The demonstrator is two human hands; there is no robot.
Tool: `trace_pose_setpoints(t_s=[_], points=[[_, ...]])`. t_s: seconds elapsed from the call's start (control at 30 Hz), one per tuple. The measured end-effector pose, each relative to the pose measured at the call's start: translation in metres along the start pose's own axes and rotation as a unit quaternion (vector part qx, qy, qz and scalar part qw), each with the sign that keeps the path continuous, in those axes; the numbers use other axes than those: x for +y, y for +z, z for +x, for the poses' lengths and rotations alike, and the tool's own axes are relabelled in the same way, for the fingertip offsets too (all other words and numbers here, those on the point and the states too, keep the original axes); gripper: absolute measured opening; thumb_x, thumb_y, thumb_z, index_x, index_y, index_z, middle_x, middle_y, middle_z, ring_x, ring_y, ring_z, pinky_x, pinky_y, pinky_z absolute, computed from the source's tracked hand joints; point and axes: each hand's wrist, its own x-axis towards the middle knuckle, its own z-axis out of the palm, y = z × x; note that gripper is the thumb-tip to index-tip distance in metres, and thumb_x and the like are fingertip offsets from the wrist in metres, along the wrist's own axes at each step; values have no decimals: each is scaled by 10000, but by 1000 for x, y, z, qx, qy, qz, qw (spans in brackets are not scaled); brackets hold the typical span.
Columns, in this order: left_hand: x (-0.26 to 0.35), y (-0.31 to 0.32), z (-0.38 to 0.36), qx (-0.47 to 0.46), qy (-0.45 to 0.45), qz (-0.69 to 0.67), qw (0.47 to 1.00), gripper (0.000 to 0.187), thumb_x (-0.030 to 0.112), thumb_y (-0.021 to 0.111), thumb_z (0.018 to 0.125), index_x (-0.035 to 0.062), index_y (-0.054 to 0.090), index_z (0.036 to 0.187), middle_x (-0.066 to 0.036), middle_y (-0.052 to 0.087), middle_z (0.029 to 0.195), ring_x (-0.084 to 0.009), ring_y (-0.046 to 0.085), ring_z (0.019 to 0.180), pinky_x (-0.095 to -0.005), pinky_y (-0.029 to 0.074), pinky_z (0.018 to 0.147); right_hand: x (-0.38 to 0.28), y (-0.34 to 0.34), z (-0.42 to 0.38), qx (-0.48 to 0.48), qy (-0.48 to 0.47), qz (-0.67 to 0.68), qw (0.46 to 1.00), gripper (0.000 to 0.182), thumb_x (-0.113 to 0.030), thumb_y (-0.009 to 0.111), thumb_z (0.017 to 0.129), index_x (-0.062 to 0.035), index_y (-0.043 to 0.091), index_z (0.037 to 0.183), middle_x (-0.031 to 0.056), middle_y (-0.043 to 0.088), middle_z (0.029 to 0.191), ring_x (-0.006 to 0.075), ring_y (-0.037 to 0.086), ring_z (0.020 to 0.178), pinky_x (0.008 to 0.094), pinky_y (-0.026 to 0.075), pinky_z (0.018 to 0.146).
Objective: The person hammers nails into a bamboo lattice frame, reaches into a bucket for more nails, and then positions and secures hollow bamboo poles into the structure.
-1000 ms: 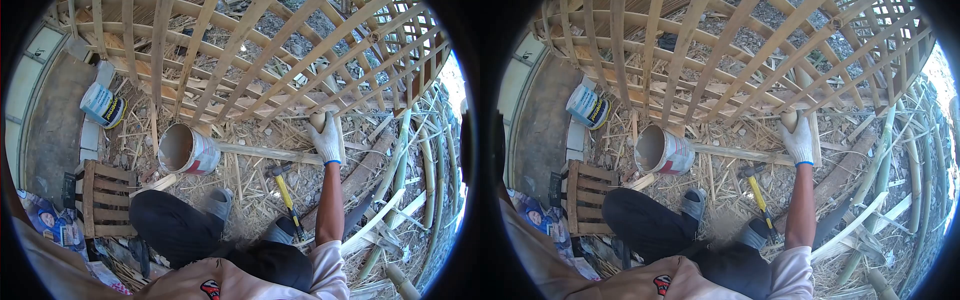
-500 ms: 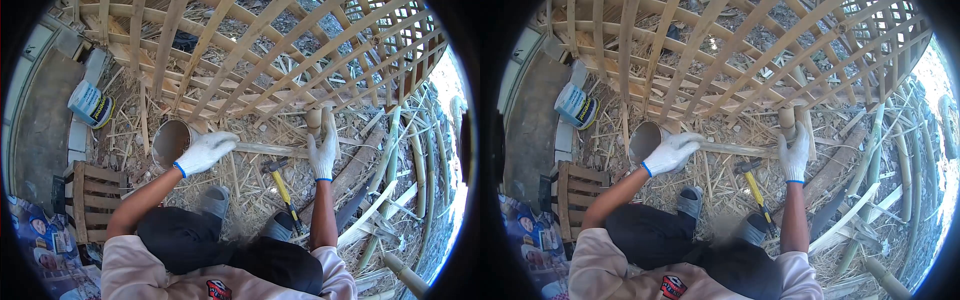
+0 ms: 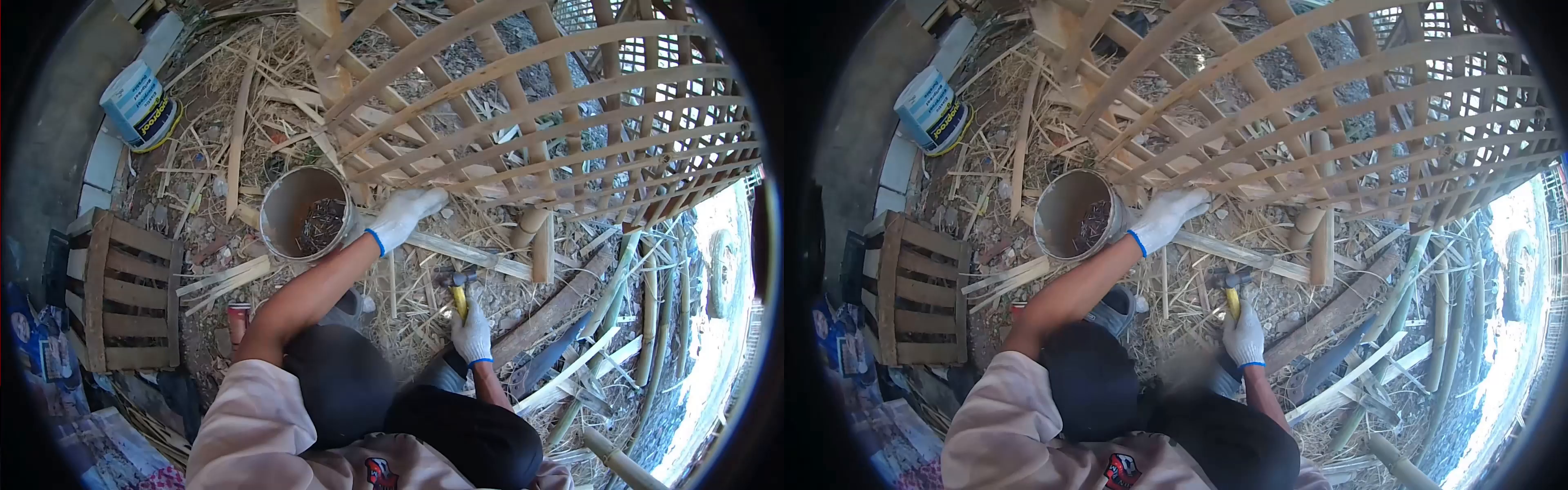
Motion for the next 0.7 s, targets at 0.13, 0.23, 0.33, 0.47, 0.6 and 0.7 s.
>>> trace_pose_setpoints(t_s=[0.13, 0.23, 0.33, 0.47, 0.6, 0.7], points=[[-5, -15, 14, -55, -48, 71, 995, 612, 375, 676, 987, -79, 581, 1387, -182, 615, 1416, -233, 616, 1269, -316, 441, 1132, -11, -30, 6, -57, 40, -9, 998, 431, -288, 738, 924, 26, 638, 1202, 184, 685, 881, 250, 654, 792, 386, 518, 741], [16, -17, 3, -88, -49, 147, 984, 776, 585, 635, 941, 8, 562, 1454, -157, 658, 1374, -238, 645, 1218, -335, 450, 1092, -49, -73, 2, -120, 96, 44, 987, 251, -203, 672, 994, 16, 631, 1109, 11, 537, 778, 90, 486, 698, 284, 427, 617], [-2, -5, 14, -109, -24, -148, 983, 506, 242, 695, 983, -6, 574, 1406, -118, 605, 1411, -203, 616, 1249, -341, 494, 1114, -43, -99, -6, -111, 119, 71, 984, 236, -198, 652, 1013, -4, 631, 1147, -37, 520, 742, 50, 467, 610, 245, 396, 533], [-7, 10, 10, -71, -105, -267, 955, 483, 216, 690, 992, -55, 571, 1373, -149, 585, 1422, -268, 615, 1251, -342, 513, 1092, -82, -130, -16, -54, 169, 22, 984, 252, -173, 632, 974, 17, 622, 1139, 36, 577, 833, 93, 508, 738, 290, 440, 658], [13, 5, -1, -86, -115, -163, 976, 561, 319, 683, 988, -78, 575, 1369, -162, 613, 1396, -284, 616, 1265, -337, 505, 1077, -139, -147, -17, -11, 217, 29, 976, 313, -160, 627, 970, 24, 615, 1223, 19, 541, 810, 89, 508, 687, 280, 433, 622], [13, 7, -3, -84, -129, -140, 978, 550, 319, 671, 993, -86, 586, 1354, -162, 635, 1367, -279, 631, 1244, -332, 507, 1068, -119, -142, -24, 5, 185, -15, 983, 344, -161, 622, 964, 41, 611, 1242, 50, 561, 818, 142, 533, 720, 328, 461, 670]])
